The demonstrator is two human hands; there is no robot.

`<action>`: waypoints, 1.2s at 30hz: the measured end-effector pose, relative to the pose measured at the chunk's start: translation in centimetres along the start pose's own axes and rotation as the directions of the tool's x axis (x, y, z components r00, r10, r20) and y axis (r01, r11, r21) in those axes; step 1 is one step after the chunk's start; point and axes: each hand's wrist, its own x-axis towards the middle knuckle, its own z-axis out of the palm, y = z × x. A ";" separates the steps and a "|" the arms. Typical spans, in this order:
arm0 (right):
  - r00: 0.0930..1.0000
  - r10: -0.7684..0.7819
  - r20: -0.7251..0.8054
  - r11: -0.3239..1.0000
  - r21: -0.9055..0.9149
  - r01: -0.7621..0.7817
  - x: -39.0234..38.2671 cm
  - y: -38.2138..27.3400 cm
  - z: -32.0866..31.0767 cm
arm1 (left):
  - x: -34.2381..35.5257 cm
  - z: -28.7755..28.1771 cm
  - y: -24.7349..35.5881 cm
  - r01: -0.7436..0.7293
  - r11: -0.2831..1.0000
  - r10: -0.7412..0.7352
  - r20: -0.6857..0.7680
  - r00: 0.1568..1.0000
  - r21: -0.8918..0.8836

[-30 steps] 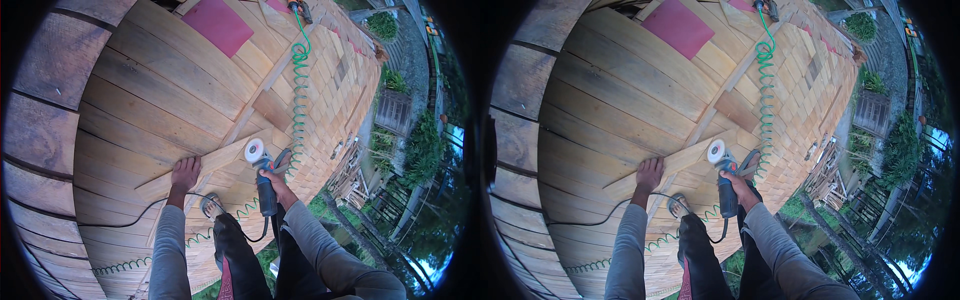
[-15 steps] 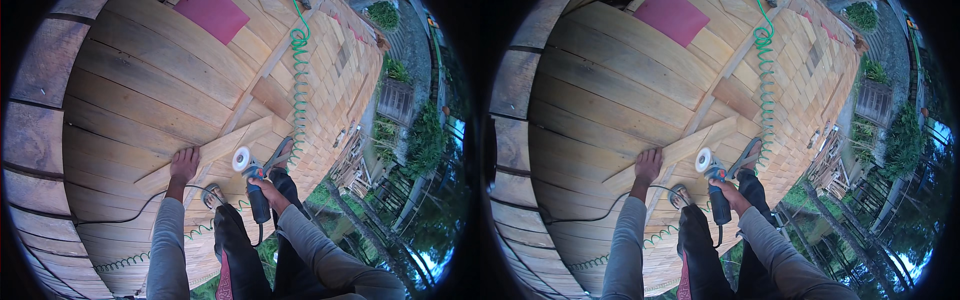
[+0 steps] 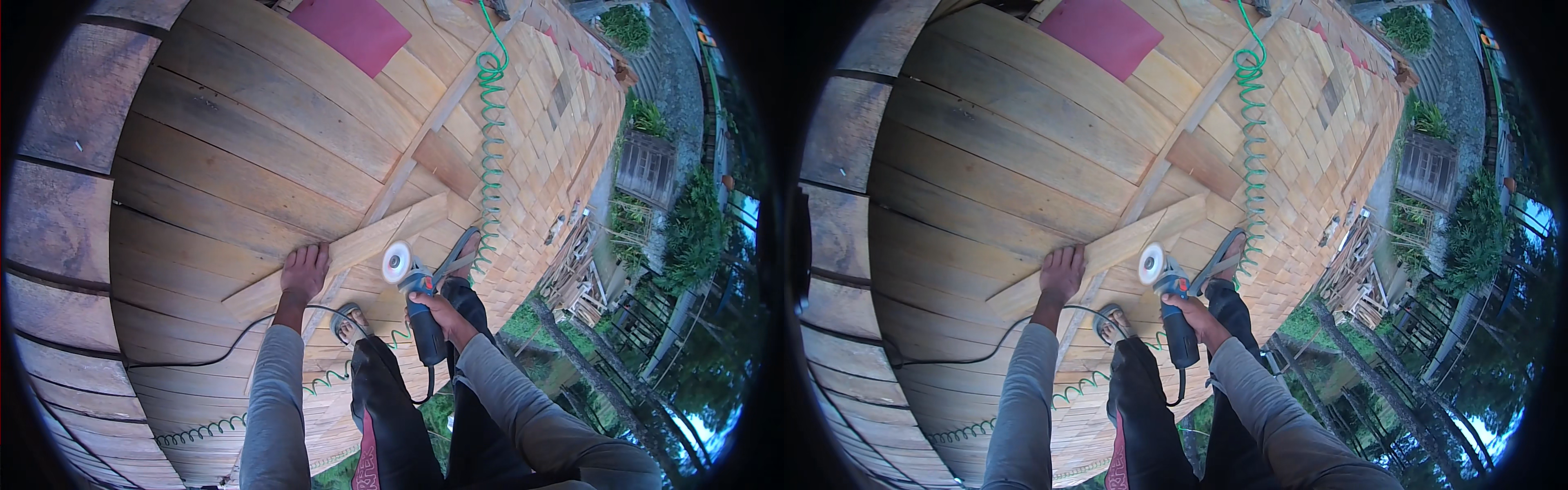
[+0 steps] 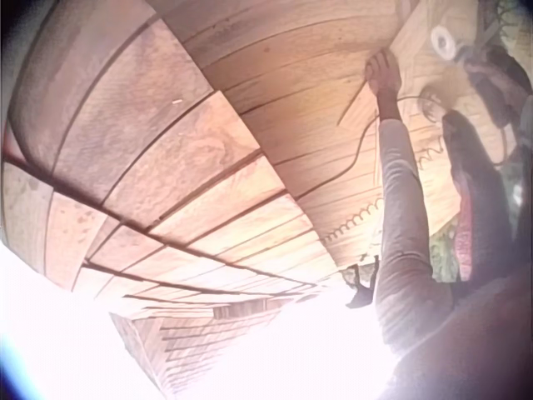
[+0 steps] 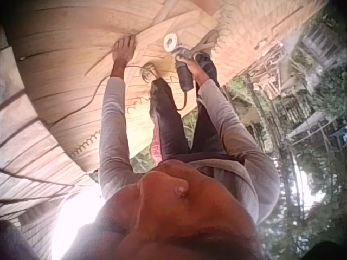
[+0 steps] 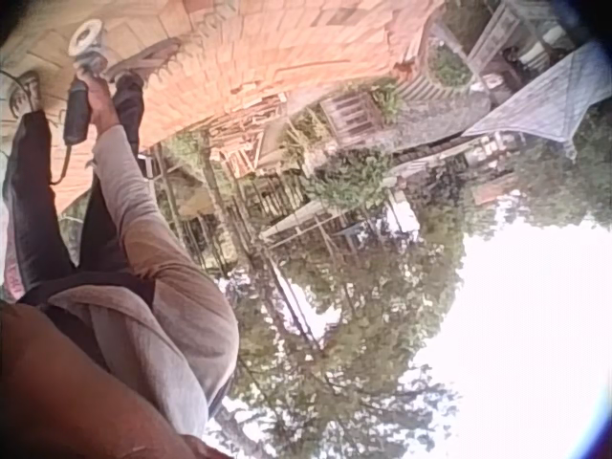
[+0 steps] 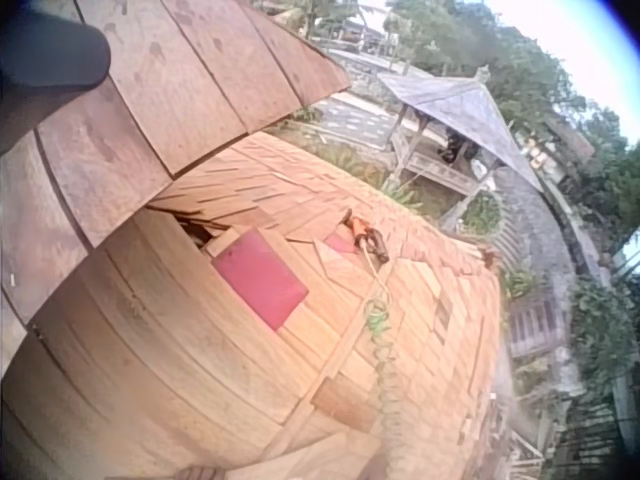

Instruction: The person installs wood shingles on a curved roof by positioning individual shingles and securing them with a nail gun, and later uses an angle grinder to trim edges.

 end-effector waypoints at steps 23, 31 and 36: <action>1.000 0.029 0.000 1.000 -0.003 -0.029 0.7 -1.7 0.5 | -0.2 0.2 0.0 0.001 1.000 -0.001 -0.004 1.000 0.010; 1.000 -0.009 -0.027 1.000 -0.022 0.008 0.5 -3.5 0.4 | -0.4 0.8 -0.2 -0.034 0.993 0.060 -0.231 0.971 0.112; 0.997 -0.060 -0.044 0.998 -0.005 0.060 0.1 -3.9 0.3 | -0.3 1.0 -0.1 -0.013 0.996 0.023 -0.111 0.994 0.083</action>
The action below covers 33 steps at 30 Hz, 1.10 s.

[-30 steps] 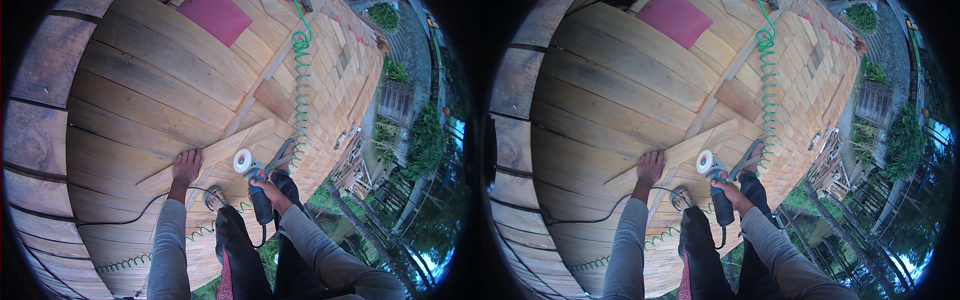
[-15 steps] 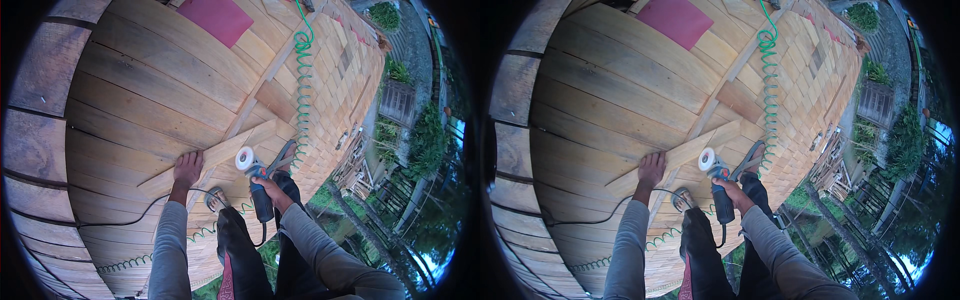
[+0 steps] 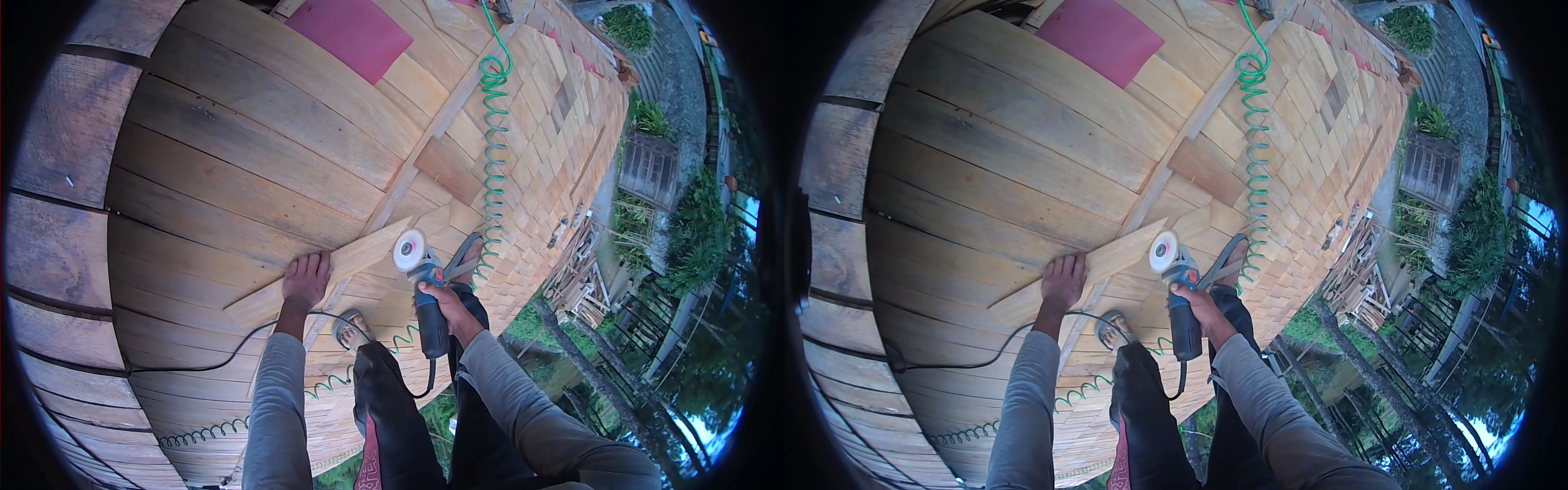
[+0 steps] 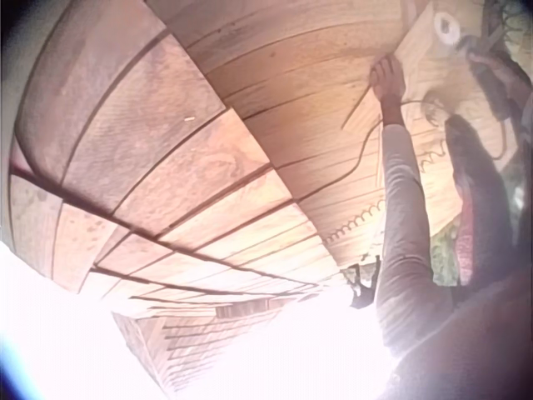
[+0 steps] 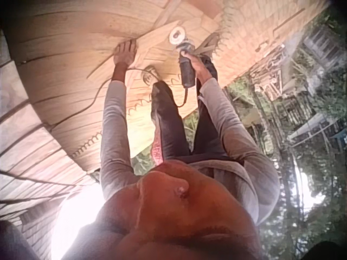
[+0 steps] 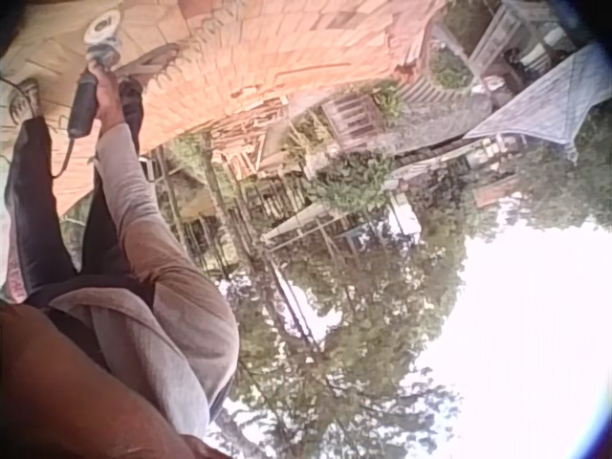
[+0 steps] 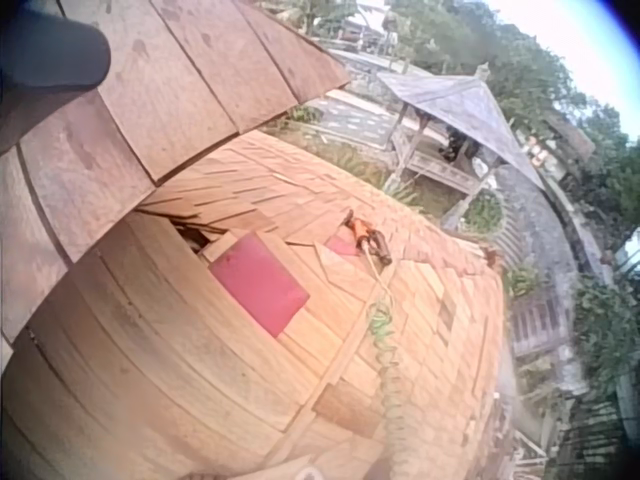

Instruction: The person installs wood shingles on a curved roof by positioning individual shingles and securing them with a nail gun, and later uses an angle grinder to trim edges.

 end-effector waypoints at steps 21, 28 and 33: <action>0.859 -0.509 0.054 0.792 0.420 0.444 -10.2 -6.0 -12.0 | 3.4 -12.6 2.0 0.088 0.882 -0.067 0.060 0.996 -0.463; 0.894 -0.446 0.042 0.768 0.532 0.358 -8.4 -4.9 -15.3 | 13.7 -28.1 1.8 0.114 0.360 -0.553 -0.113 0.826 -0.926; 0.897 -0.433 0.088 0.768 0.557 0.316 -7.0 -4.2 -16.5 | 26.2 -31.0 0.0 -0.186 0.010 -0.698 -0.140 0.702 -0.982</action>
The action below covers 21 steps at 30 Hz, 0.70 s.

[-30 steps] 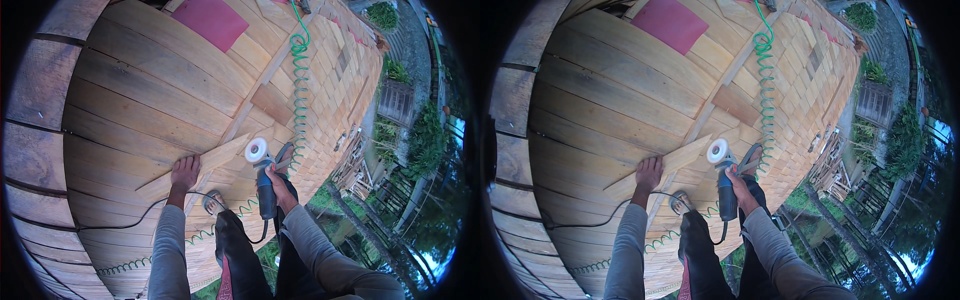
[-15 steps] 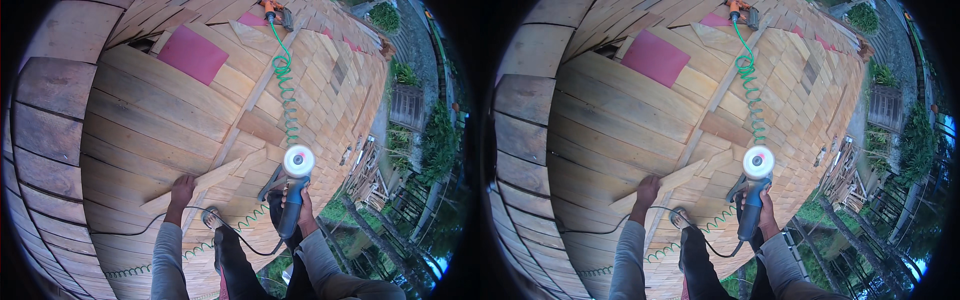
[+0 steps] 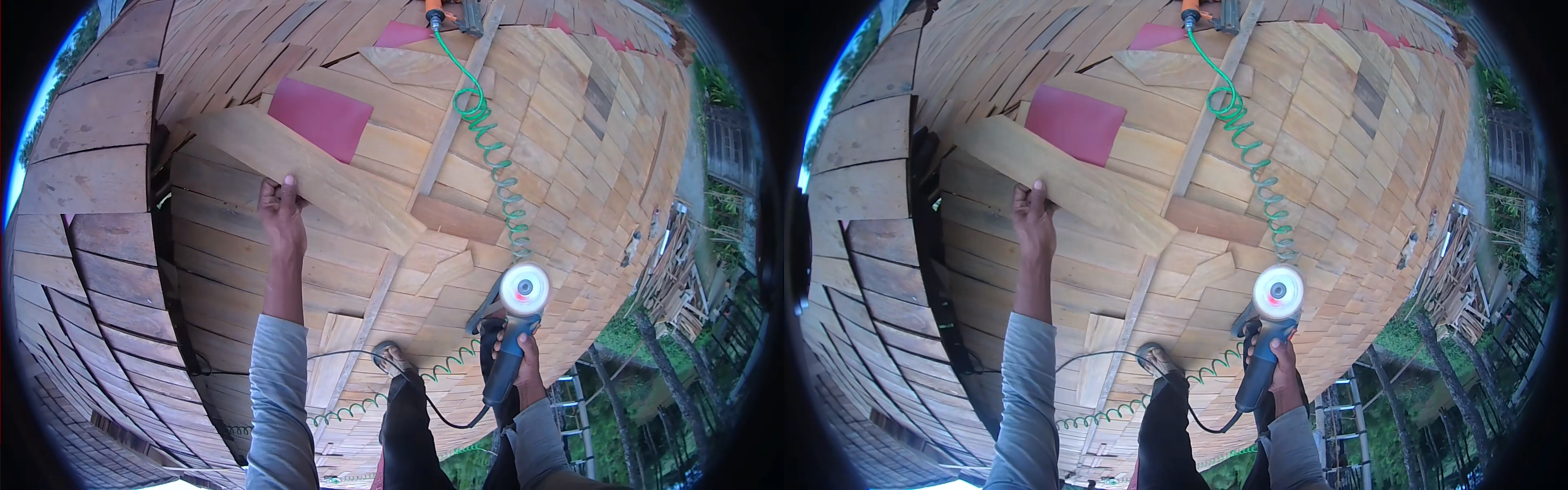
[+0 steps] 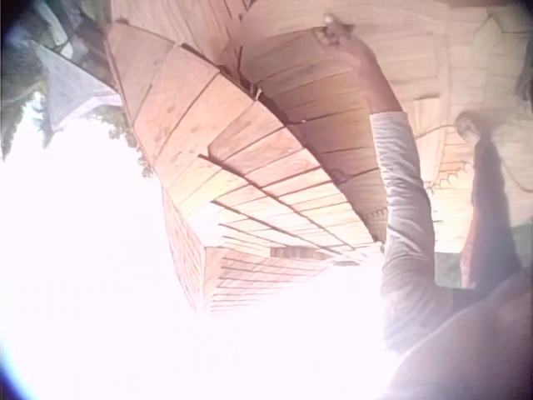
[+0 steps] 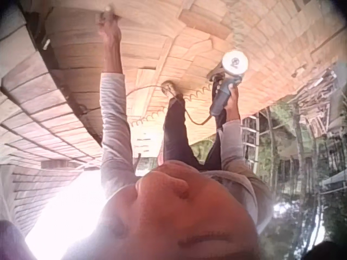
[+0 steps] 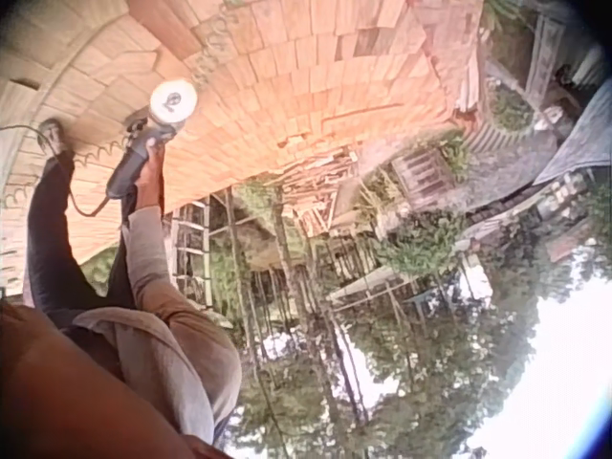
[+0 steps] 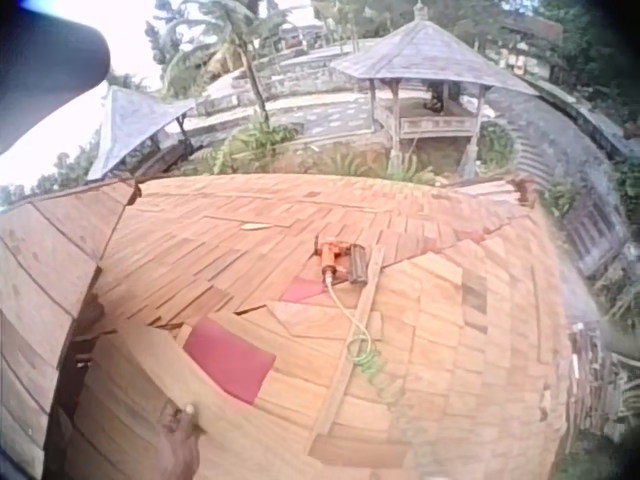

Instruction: The person installs wood shingles on a curved roof by positioning individual shingles and securing them with a nail gun, and later uses an angle grinder to trim edges.

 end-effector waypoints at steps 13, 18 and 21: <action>0.999 0.050 -0.017 0.999 0.003 -0.050 0.8 -2.2 0.2 | 11.6 0.4 -6.5 0.188 0.940 -0.264 -0.259 0.929 -0.283; 0.997 0.063 -0.035 0.998 0.012 -0.062 1.2 -2.1 -0.3 | 11.4 -1.3 -9.1 0.208 0.965 -0.240 -0.224 0.944 -0.158; 0.998 0.054 -0.029 0.998 -0.033 -0.055 1.4 -2.1 -0.1 | 11.8 -2.3 -9.2 0.211 0.975 -0.221 -0.197 0.955 -0.068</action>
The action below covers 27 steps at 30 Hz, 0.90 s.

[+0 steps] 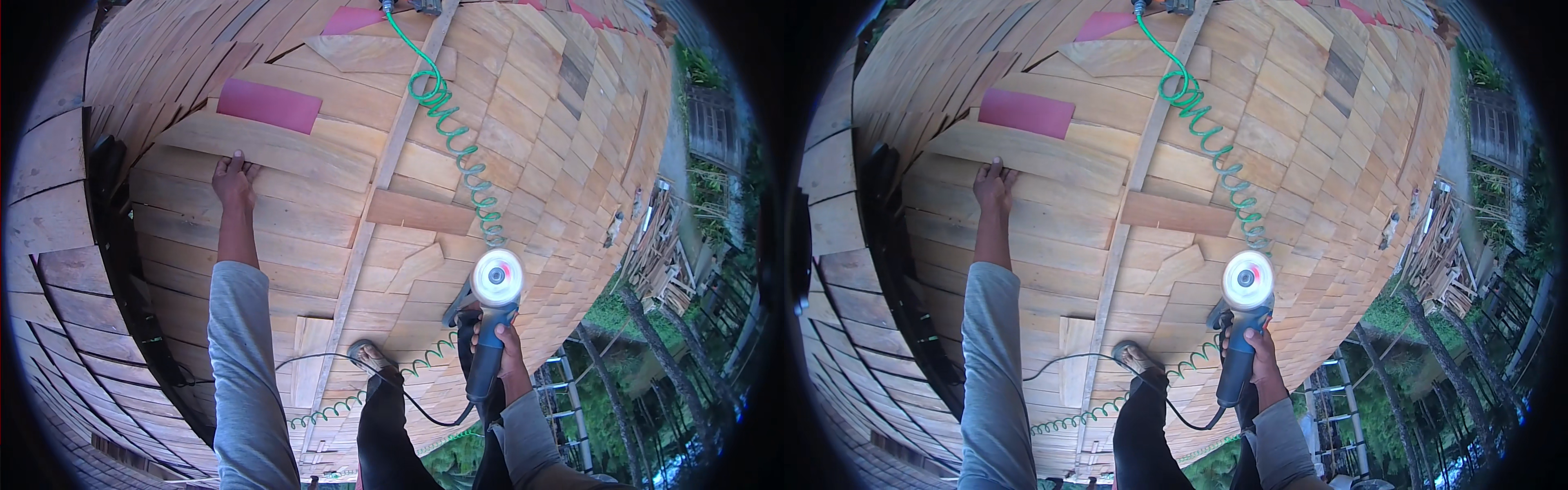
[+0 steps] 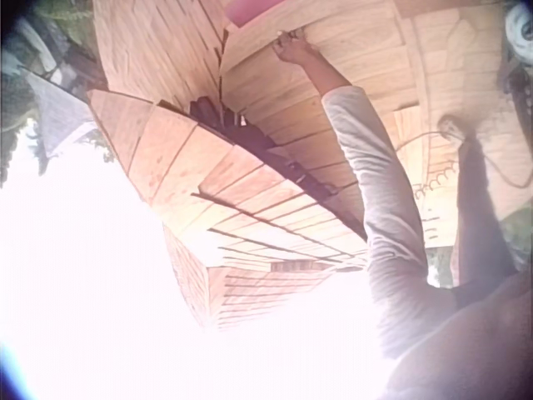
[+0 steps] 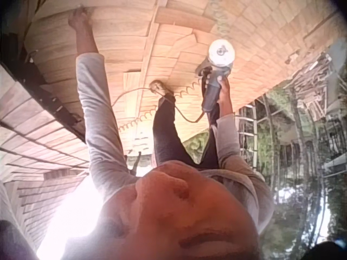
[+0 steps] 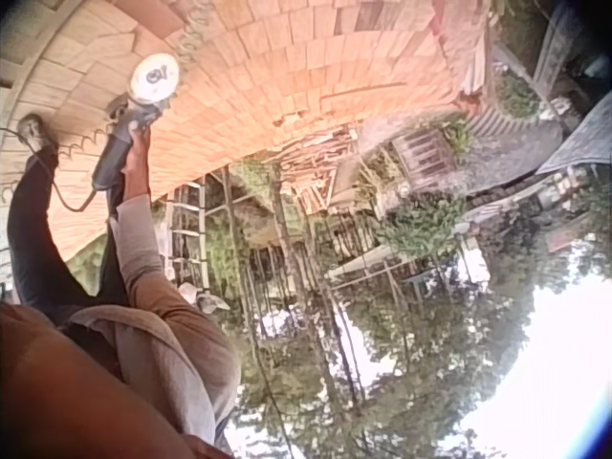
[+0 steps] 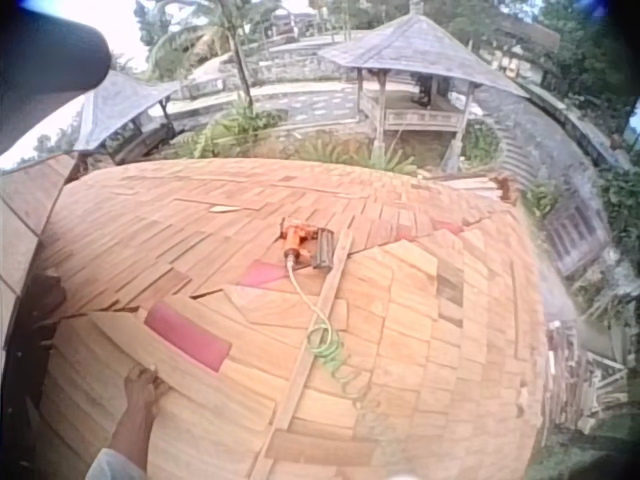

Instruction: The person installs wood shingles on a curved roof by positioning individual shingles and securing them with a nail gun, and later uses an angle grinder to trim edges.

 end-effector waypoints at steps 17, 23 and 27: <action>0.998 0.059 0.006 0.998 -0.009 -0.059 0.2 1.0 1.3 | -7.9 6.9 1.0 -0.755 -0.365 0.150 0.835 0.530 0.545; 0.997 0.075 0.015 0.996 -0.040 -0.074 0.2 1.0 0.5 | -5.0 8.3 0.4 -0.779 -0.463 -0.074 0.857 0.510 0.424; 0.997 0.079 0.018 0.993 -0.090 -0.077 0.3 0.7 0.8 | -2.6 8.7 1.3 -0.817 -0.475 -0.051 0.917 0.397 0.327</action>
